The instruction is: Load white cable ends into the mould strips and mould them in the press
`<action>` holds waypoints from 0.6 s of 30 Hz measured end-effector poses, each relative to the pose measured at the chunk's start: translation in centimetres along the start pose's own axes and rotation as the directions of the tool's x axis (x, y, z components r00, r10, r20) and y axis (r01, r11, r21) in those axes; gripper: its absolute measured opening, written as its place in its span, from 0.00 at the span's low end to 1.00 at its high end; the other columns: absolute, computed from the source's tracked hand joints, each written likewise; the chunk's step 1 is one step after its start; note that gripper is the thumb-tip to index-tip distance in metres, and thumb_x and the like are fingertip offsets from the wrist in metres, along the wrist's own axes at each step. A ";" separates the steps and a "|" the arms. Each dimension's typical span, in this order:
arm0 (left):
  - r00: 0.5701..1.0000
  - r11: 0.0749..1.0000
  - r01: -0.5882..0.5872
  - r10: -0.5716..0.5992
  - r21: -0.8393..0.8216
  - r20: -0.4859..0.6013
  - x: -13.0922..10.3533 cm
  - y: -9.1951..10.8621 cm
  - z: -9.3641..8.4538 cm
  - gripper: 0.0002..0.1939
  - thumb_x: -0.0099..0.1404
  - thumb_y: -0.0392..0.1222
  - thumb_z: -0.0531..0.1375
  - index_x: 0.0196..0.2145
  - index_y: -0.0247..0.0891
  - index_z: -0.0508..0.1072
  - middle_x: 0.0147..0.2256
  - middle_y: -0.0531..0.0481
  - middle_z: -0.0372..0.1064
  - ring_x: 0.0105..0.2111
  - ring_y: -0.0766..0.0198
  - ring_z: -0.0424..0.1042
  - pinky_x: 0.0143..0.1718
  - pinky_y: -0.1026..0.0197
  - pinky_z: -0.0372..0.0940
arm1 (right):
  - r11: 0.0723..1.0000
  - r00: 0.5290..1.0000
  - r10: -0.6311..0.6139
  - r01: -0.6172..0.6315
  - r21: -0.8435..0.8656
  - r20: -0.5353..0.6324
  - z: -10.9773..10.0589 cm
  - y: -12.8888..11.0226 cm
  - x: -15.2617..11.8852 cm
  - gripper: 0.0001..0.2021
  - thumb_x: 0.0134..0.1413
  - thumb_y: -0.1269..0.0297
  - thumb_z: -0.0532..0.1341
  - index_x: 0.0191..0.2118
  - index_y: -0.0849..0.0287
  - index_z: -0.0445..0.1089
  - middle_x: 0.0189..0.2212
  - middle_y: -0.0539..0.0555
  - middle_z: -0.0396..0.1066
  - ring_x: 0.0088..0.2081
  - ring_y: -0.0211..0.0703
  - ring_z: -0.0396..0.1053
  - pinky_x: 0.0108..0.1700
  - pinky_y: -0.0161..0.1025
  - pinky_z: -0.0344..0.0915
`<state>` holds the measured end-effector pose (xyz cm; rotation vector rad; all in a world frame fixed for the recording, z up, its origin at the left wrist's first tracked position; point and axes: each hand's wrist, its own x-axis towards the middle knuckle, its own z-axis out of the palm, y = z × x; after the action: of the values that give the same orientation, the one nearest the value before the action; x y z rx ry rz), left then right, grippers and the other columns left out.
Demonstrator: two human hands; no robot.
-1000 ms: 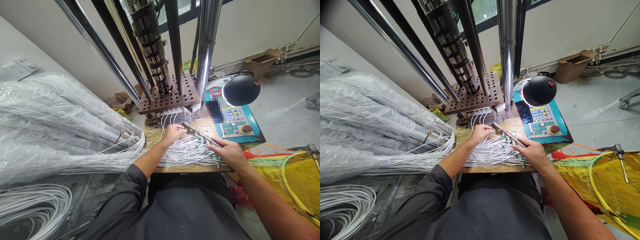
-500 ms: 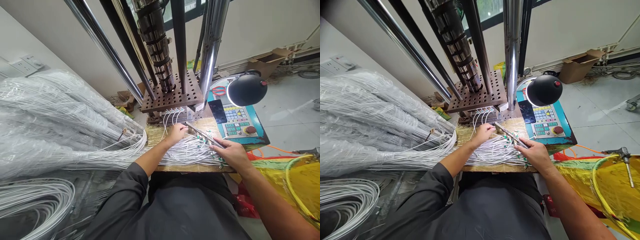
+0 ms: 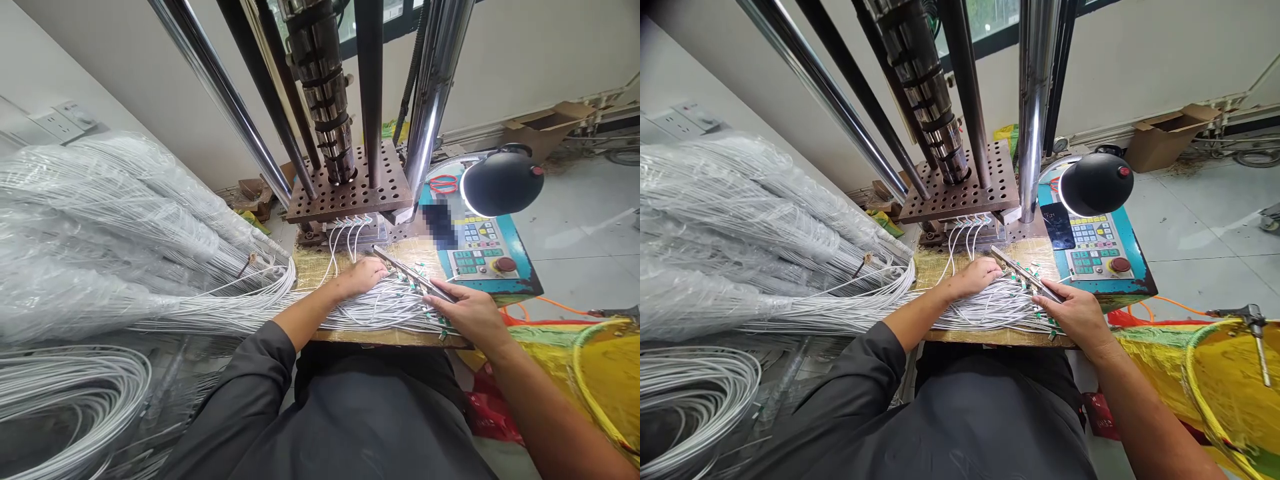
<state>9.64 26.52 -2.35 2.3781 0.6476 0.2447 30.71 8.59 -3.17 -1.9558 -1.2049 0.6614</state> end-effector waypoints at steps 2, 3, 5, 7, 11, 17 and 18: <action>1.000 0.999 -0.008 0.009 0.053 -0.015 -0.1 0.0 0.1 0.15 0.72 0.40 0.55 0.33 0.36 0.79 0.36 0.44 0.74 0.40 0.59 0.70 0.50 0.58 0.65 | 1.000 1.000 -0.002 0.002 -0.004 0.005 0.0 0.0 0.0 0.27 0.48 0.47 0.69 0.52 0.54 0.80 0.49 0.54 0.80 0.52 0.61 0.77 0.58 0.52 0.72; 1.000 0.996 -0.016 0.018 0.087 -0.021 -0.1 0.0 0.2 0.15 0.73 0.40 0.55 0.32 0.36 0.79 0.36 0.44 0.74 0.40 0.58 0.70 0.50 0.57 0.64 | 1.000 1.000 0.002 -0.002 -0.008 0.009 0.0 0.1 0.0 0.27 0.48 0.47 0.69 0.52 0.54 0.80 0.49 0.55 0.80 0.52 0.62 0.77 0.58 0.52 0.72; 0.999 0.988 -0.032 0.035 0.148 -0.021 -0.1 -0.1 0.3 0.16 0.73 0.40 0.54 0.32 0.37 0.78 0.36 0.44 0.73 0.41 0.58 0.70 0.51 0.57 0.64 | 1.000 1.000 0.012 -0.011 -0.014 0.015 0.1 0.1 0.0 0.28 0.48 0.46 0.69 0.53 0.54 0.80 0.49 0.55 0.80 0.53 0.62 0.76 0.59 0.52 0.71; 0.999 0.980 -0.042 0.045 0.197 -0.010 -0.1 -0.1 0.3 0.16 0.74 0.41 0.54 0.32 0.37 0.78 0.36 0.44 0.74 0.41 0.57 0.70 0.50 0.57 0.63 | 1.000 1.000 0.018 -0.018 -0.016 0.017 0.1 0.2 0.0 0.29 0.48 0.45 0.69 0.53 0.55 0.80 0.49 0.55 0.80 0.53 0.62 0.76 0.58 0.52 0.71; 0.999 0.958 -0.053 0.053 0.283 0.008 -0.1 0.1 0.3 0.15 0.74 0.41 0.53 0.34 0.36 0.78 0.38 0.42 0.75 0.42 0.56 0.71 0.50 0.55 0.63 | 1.000 1.000 0.006 -0.006 -0.011 0.010 0.2 0.2 0.0 0.28 0.48 0.45 0.69 0.52 0.55 0.80 0.48 0.55 0.80 0.52 0.62 0.77 0.58 0.52 0.72; 0.999 0.934 -0.040 0.033 0.355 0.025 -0.2 0.4 0.3 0.16 0.75 0.42 0.53 0.35 0.36 0.78 0.39 0.42 0.75 0.43 0.55 0.71 0.49 0.54 0.63 | 1.000 1.000 -0.023 0.023 -0.017 -0.004 0.2 0.2 0.0 0.27 0.48 0.46 0.69 0.51 0.54 0.81 0.47 0.55 0.80 0.51 0.62 0.77 0.57 0.52 0.73; 0.999 0.933 -0.037 0.031 0.357 0.023 -0.2 0.3 0.4 0.16 0.75 0.42 0.53 0.34 0.36 0.78 0.38 0.41 0.75 0.43 0.55 0.71 0.48 0.54 0.63 | 1.000 1.000 -0.019 0.019 -0.013 -0.003 0.2 0.2 0.0 0.27 0.48 0.46 0.69 0.51 0.54 0.81 0.48 0.55 0.80 0.52 0.62 0.77 0.57 0.52 0.73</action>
<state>9.76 26.02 -2.44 2.7390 0.6918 0.1287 30.66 8.57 -3.44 -1.9529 -1.2270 0.6421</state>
